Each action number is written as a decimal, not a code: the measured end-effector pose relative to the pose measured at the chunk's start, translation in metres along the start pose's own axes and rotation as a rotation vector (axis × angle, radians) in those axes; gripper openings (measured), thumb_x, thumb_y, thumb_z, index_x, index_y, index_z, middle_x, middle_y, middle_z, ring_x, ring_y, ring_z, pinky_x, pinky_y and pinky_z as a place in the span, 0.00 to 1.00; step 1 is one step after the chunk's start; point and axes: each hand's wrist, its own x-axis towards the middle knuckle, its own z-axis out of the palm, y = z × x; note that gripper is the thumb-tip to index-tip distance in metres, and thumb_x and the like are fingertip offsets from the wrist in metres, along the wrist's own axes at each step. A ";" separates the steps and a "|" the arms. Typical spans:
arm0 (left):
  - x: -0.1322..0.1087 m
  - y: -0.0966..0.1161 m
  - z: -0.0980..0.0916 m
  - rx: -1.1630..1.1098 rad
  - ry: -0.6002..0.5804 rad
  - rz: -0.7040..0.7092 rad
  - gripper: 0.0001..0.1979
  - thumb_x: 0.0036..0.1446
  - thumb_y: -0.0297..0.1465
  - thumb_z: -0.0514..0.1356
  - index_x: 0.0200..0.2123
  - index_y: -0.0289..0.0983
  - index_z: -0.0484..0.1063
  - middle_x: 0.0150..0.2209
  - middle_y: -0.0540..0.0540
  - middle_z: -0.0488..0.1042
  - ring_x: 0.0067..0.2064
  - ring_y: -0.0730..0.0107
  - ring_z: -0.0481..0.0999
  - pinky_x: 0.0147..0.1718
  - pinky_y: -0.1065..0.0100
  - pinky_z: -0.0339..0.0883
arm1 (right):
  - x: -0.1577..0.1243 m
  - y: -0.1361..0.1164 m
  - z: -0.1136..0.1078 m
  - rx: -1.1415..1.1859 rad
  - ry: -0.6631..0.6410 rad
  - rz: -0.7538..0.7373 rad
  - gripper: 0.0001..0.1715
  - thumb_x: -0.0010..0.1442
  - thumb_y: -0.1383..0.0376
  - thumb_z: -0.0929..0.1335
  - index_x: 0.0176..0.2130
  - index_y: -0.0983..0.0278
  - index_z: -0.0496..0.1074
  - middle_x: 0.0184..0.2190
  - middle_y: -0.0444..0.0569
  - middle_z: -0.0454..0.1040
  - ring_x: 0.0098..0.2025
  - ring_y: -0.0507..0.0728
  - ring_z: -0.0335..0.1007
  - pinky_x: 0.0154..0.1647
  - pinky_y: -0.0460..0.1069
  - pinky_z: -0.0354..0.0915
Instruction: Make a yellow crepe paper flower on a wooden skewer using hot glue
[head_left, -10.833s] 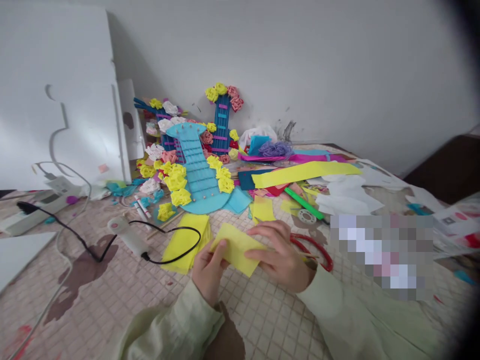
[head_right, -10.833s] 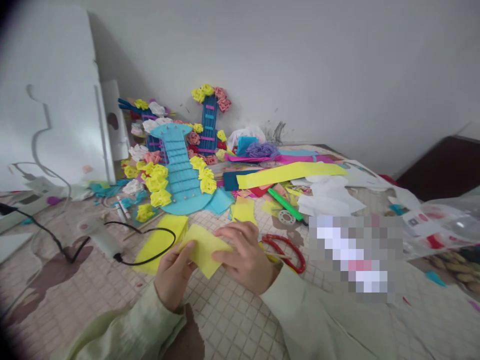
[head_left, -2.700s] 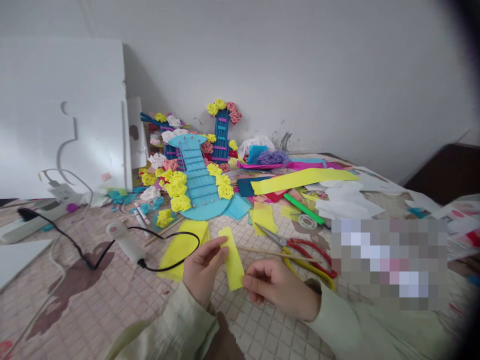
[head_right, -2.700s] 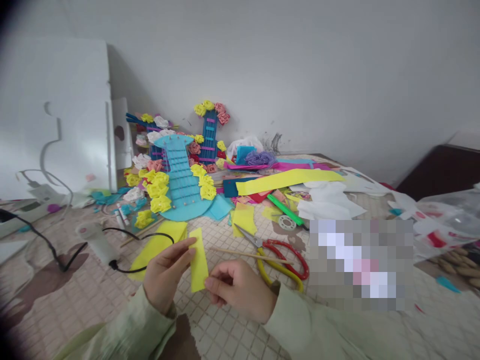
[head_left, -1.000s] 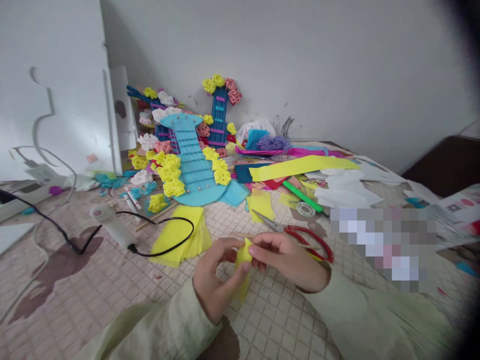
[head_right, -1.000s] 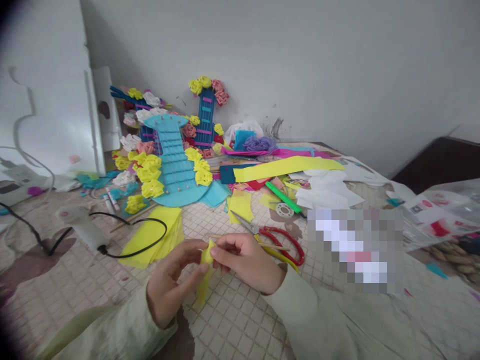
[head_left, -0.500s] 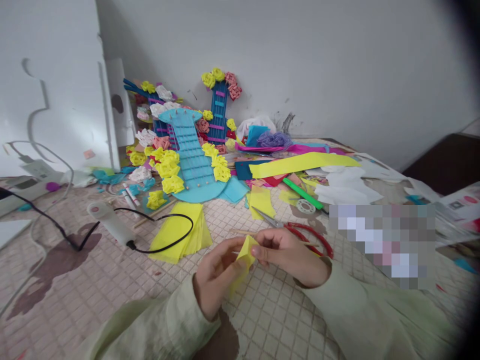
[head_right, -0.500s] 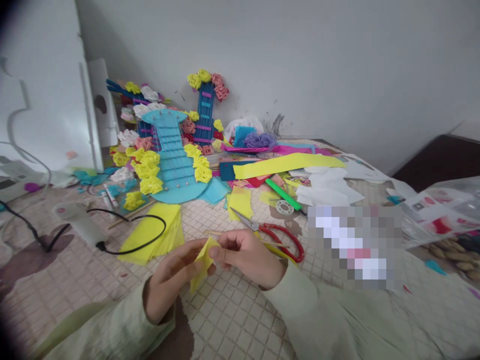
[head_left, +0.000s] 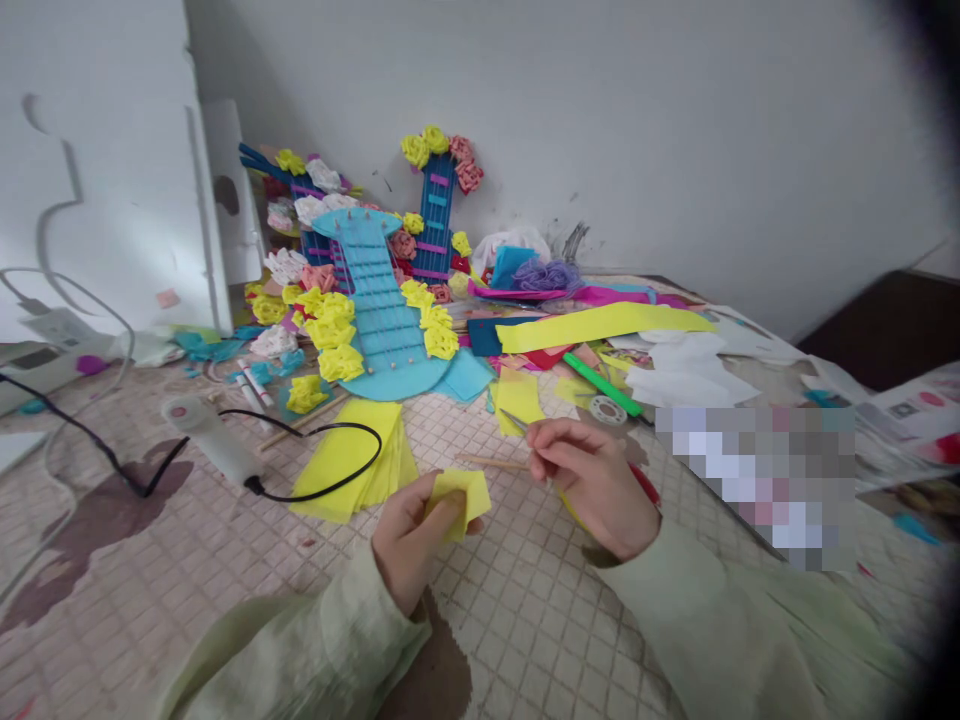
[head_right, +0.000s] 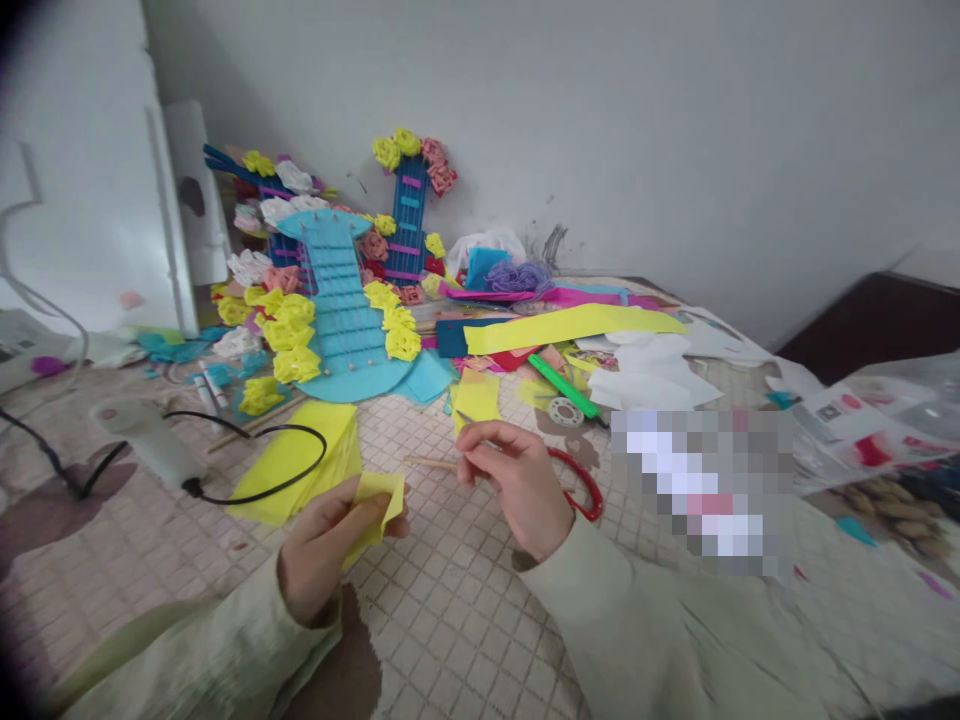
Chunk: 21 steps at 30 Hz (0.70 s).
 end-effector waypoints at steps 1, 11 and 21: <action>0.000 0.000 0.000 -0.001 0.000 0.000 0.07 0.43 0.32 0.58 0.22 0.34 0.71 0.20 0.50 0.70 0.23 0.73 0.70 0.23 0.72 0.63 | 0.000 -0.001 0.001 -0.015 0.005 0.043 0.04 0.45 0.69 0.68 0.24 0.65 0.67 0.29 0.44 0.69 0.20 0.46 0.64 0.18 0.43 0.58; 0.003 -0.005 -0.002 -0.065 -0.030 -0.057 0.09 0.40 0.34 0.63 0.25 0.34 0.70 0.19 0.51 0.70 0.21 0.75 0.67 0.19 0.74 0.58 | -0.001 0.004 0.000 -0.239 0.029 0.092 0.19 0.53 0.55 0.64 0.22 0.67 0.67 0.15 0.42 0.65 0.15 0.46 0.57 0.15 0.43 0.56; -0.001 -0.004 0.002 -0.152 -0.030 -0.145 0.09 0.42 0.35 0.62 0.26 0.36 0.68 0.18 0.50 0.71 0.21 0.70 0.72 0.23 0.68 0.64 | -0.008 0.001 0.007 -0.557 -0.087 -0.195 0.09 0.54 0.62 0.65 0.26 0.64 0.69 0.31 0.46 0.68 0.36 0.53 0.65 0.42 0.49 0.61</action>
